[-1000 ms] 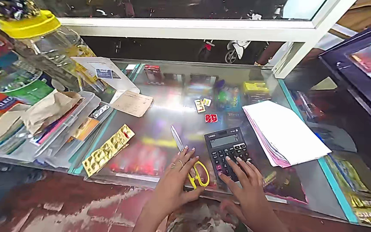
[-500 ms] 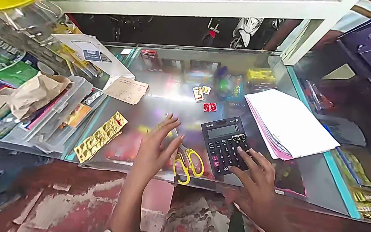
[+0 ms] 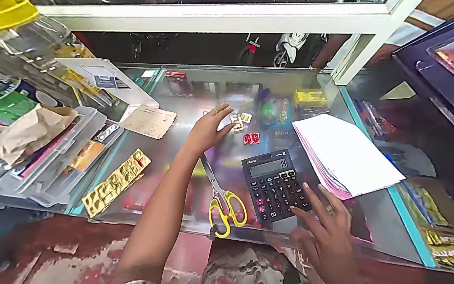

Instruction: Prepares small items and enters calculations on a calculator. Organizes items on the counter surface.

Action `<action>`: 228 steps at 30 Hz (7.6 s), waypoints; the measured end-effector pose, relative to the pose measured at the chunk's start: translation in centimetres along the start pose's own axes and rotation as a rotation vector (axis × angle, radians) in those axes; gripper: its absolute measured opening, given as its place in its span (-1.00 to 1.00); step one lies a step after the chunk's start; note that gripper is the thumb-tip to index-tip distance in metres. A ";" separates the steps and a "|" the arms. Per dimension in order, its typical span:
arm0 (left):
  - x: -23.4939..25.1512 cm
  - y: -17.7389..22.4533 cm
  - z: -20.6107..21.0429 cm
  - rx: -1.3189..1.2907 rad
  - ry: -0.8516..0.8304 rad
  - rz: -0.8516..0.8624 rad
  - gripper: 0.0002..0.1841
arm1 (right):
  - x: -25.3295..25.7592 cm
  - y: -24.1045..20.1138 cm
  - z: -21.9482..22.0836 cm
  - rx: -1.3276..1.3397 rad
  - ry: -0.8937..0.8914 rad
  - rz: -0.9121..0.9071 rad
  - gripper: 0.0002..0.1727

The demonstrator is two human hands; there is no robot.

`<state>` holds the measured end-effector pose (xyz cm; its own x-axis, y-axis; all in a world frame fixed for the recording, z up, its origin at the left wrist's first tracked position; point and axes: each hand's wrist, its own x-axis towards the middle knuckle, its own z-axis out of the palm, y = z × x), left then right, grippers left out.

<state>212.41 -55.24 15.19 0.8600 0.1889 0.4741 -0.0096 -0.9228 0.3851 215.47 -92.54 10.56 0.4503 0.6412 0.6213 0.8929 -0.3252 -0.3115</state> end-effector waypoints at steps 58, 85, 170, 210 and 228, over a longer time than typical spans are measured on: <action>0.4 1.8 3.5 -0.011 -0.378 -0.146 -0.15 | -0.1 -0.7 1.4 0.063 0.108 0.142 -0.31; 0.1 2.9 1.9 0.019 -0.313 -0.059 -0.52 | -0.5 -0.7 1.9 0.030 0.140 0.129 -0.34; 0.2 0.9 1.5 0.017 -0.244 -0.254 -0.47 | -1.2 -2.6 2.0 -0.008 0.012 -0.015 -0.26; 0.3 0.9 1.7 0.040 -0.264 -0.260 -0.47 | -0.4 -2.0 2.0 0.000 0.053 0.003 -0.32; 0.3 1.9 1.1 0.029 -0.261 -0.323 -0.32 | -0.4 -1.3 0.6 0.028 0.034 -0.019 -0.31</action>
<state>213.17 -57.25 15.20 0.9169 0.3824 0.1143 0.2931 -0.8397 0.4572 214.15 -92.02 10.28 0.4335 0.6231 0.6510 0.9011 -0.2930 -0.3196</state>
